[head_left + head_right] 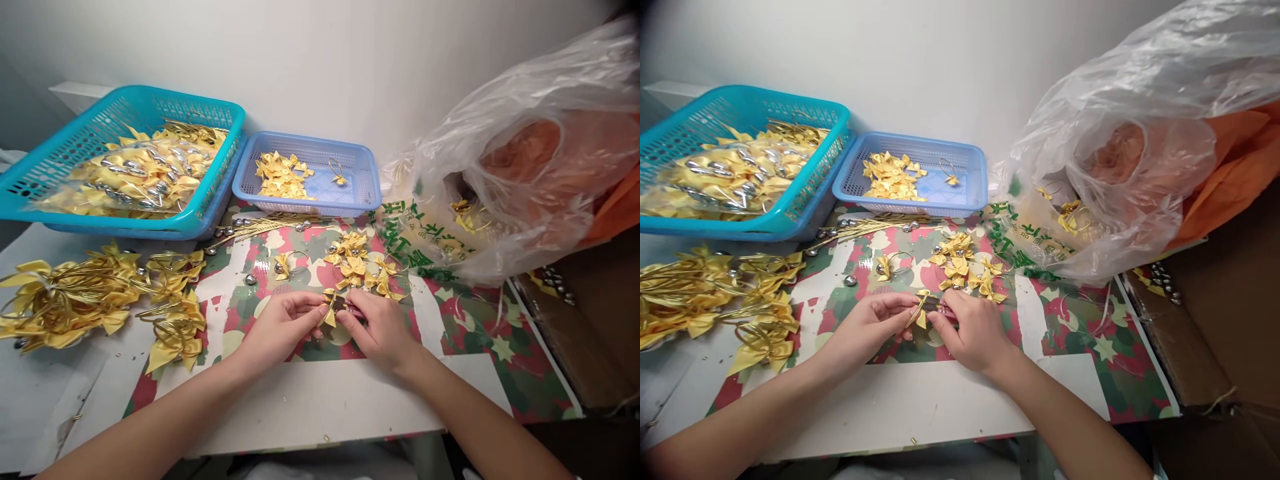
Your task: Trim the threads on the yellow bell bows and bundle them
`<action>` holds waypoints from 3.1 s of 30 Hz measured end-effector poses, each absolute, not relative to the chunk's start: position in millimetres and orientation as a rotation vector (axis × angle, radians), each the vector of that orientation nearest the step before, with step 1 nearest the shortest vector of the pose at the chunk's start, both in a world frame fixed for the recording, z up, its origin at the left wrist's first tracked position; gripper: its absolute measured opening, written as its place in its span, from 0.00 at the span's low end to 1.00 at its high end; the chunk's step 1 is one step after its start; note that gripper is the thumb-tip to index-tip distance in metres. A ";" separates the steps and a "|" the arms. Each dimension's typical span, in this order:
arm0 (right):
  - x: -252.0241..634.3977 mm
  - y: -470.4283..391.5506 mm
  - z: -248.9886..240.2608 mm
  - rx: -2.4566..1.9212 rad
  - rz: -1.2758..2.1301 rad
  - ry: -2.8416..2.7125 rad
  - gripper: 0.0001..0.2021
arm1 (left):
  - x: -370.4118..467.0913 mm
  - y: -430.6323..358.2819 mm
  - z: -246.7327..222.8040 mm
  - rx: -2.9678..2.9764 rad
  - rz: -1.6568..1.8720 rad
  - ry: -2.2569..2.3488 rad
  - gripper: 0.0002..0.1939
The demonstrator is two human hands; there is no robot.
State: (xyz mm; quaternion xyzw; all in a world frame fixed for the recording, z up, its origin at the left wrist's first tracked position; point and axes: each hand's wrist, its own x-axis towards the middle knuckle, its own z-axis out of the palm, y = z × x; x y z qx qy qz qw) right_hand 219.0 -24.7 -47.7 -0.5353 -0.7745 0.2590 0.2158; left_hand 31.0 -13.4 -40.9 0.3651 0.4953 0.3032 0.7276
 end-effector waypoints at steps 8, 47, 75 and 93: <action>219.0 -24.4 -47.2 -1.501 0.756 -2.106 0.17 | 33.0 -12.8 -38.4 0.838 0.656 1.081 0.18; 241.9 -22.8 -37.6 -1.175 0.722 -2.286 0.10 | 27.9 -18.9 -38.4 1.046 0.710 1.068 0.09; 248.3 -19.5 -31.6 -1.421 0.337 -1.815 0.10 | 3.8 -0.3 -23.8 2.130 0.146 2.029 0.03; 290.9 0.4 -29.6 -1.454 0.406 -2.039 0.05 | 27.0 -31.0 -38.8 2.433 0.801 0.954 0.08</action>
